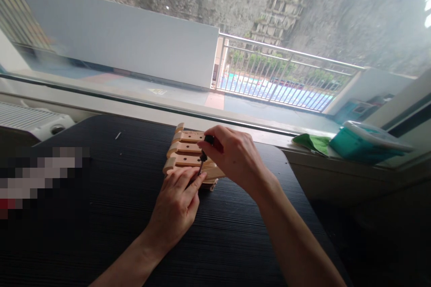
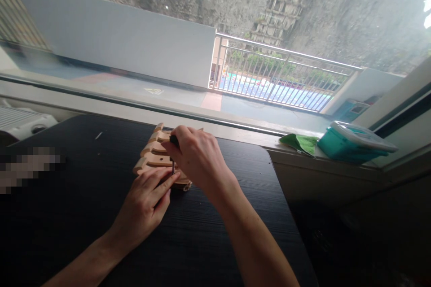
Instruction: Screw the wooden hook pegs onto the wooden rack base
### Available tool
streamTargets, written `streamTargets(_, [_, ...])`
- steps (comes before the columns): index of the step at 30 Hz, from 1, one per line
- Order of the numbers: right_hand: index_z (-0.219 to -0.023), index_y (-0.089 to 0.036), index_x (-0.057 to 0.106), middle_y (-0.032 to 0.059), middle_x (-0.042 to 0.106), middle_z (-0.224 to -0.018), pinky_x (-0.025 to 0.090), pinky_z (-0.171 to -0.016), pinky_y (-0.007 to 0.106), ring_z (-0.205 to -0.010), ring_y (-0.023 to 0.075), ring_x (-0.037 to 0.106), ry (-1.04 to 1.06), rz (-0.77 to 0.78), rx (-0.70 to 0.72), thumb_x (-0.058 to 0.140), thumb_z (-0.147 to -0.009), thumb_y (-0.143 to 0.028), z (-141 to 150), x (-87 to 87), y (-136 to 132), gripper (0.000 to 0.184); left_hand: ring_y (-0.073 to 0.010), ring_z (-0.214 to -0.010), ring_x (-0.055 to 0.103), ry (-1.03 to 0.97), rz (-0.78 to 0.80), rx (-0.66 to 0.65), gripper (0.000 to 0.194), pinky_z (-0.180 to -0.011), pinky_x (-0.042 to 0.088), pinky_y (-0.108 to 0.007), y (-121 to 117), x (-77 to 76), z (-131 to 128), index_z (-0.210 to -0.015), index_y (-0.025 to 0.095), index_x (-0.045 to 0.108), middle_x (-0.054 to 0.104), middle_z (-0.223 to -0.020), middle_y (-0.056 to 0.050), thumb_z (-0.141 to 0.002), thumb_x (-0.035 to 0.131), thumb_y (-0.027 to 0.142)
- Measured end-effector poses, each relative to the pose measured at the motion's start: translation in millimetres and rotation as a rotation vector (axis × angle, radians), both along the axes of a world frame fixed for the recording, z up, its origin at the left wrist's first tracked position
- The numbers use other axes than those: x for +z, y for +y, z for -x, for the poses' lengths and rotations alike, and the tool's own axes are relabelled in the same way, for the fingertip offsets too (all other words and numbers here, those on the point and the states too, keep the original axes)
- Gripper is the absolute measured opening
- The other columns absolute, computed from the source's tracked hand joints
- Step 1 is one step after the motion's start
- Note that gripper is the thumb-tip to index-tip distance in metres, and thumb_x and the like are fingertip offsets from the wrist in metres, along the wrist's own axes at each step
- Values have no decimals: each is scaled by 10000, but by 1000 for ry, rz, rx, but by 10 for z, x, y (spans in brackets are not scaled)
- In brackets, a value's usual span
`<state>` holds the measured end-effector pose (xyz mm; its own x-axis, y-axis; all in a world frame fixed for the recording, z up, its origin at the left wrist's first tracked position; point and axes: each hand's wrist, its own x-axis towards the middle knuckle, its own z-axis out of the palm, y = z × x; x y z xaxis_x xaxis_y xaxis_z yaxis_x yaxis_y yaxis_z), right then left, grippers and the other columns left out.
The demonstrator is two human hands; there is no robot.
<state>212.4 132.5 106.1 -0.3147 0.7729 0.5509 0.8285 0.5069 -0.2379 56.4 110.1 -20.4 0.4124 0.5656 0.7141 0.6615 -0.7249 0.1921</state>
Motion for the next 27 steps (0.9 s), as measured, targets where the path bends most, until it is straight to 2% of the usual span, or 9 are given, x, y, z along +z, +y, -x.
streamTargets(3, [-847,-168,615,2,646,-702,344,-590,246,-605,111,529,4,4,-36,593,-880,-384,23,-5,-10,220,-264,-1157,505,13,-6,-2,449,-1005,425,-508,4,-8,3,-1253,176,564,576,-1213,-109,-838,492,23])
streamTargets(6, [-906,-177,632,9,663,-749,352,-600,247,-641,118,547,-19,-3,5,534,-917,-344,40,-8,-24,194,-264,-1160,497,17,-14,5,422,-1008,419,-503,5,-8,-1,-1229,157,573,570,-1212,-115,-837,498,19])
streamTargets(12, [-1167,-218,622,31,696,-1062,409,-718,235,-919,140,619,-46,67,230,430,-947,-217,20,38,-89,292,-266,-1132,493,8,-23,15,416,-989,425,-501,-11,14,-3,-1231,156,569,574,-1161,-114,-842,495,27])
streamTargets(14, [-1207,-213,608,38,683,-1127,414,-748,230,-967,139,618,-32,83,262,408,-939,-174,20,49,-104,336,-268,-1129,491,11,-17,18,421,-986,426,-499,-13,20,0,-1235,160,569,573,-1155,-112,-843,495,29])
streamTargets(17, [-1147,-191,639,47,700,-1040,412,-746,232,-917,142,626,-14,71,248,419,-926,-150,24,44,-94,315,-265,-1128,496,4,-20,10,420,-992,425,-493,-7,18,1,-1236,161,570,572,-1162,-111,-844,492,32])
streamTargets(21, [-1041,-163,669,46,695,-860,390,-678,243,-761,143,611,-32,51,149,439,-929,-180,10,47,-50,256,-262,-1147,497,3,-9,1,433,-1001,424,-496,4,1,-2,-1246,167,563,573,-1192,-107,-843,492,28])
streamTargets(25, [-982,-139,662,32,672,-747,358,-615,240,-642,126,568,-47,142,26,439,-961,-271,-3,93,-50,260,-258,-1152,498,11,0,5,447,-997,429,-497,6,-8,0,-1262,183,550,572,-1205,-100,-846,492,30])
streamTargets(27, [-940,-145,665,23,665,-734,351,-607,239,-630,119,556,-57,159,16,448,-964,-306,5,114,-74,271,-260,-1151,500,14,-6,4,441,-993,430,-497,7,-8,-1,-1258,183,549,573,-1204,-101,-848,489,32])
